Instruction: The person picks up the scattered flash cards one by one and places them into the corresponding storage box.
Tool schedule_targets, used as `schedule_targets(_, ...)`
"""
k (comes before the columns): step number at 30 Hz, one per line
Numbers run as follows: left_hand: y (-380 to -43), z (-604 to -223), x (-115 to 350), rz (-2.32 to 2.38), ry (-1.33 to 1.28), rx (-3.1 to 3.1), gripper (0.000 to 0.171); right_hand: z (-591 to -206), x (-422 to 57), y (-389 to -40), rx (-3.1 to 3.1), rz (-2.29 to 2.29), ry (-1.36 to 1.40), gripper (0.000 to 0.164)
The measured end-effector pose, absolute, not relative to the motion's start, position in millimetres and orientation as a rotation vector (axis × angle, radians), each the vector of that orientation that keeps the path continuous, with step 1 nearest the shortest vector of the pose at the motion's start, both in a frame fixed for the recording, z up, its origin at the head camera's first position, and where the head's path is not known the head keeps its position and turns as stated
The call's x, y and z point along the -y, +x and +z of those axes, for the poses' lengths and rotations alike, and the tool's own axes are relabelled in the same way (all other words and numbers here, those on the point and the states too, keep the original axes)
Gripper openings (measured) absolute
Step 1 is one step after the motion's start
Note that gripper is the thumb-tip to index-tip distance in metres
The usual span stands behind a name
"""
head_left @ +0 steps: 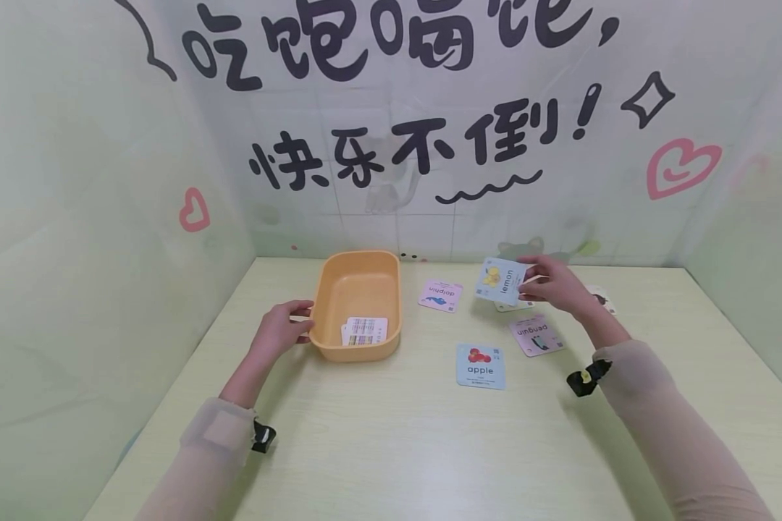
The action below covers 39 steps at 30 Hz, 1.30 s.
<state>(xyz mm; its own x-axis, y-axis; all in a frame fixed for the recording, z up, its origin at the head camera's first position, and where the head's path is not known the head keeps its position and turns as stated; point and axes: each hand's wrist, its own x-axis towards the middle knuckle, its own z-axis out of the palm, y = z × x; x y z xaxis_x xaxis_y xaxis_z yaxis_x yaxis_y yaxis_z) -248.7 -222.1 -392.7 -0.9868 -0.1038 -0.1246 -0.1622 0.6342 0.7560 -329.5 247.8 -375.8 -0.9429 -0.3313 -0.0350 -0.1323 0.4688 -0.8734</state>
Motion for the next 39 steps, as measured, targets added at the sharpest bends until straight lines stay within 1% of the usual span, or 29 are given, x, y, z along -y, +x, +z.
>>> schedule_targets(12, -249.0, -390.6, 221.7, 1.287, -0.236, -2.781, 0.048, -371.1, -227.1, -331.7, -2.46, -1.536, -0.433, 0.061)
schedule_targets(27, -246.9, -389.8, 222.5, 1.278, -0.247, -2.779, 0.049, -365.3, -200.6, -335.9, -2.428, -1.568, -0.514, 0.058)
schedule_targets(39, -248.7, -390.9, 223.1, 1.297, -0.249, -2.775, 0.049, -362.3, -175.2, -338.7, -2.433, -1.546, -0.514, 0.057)
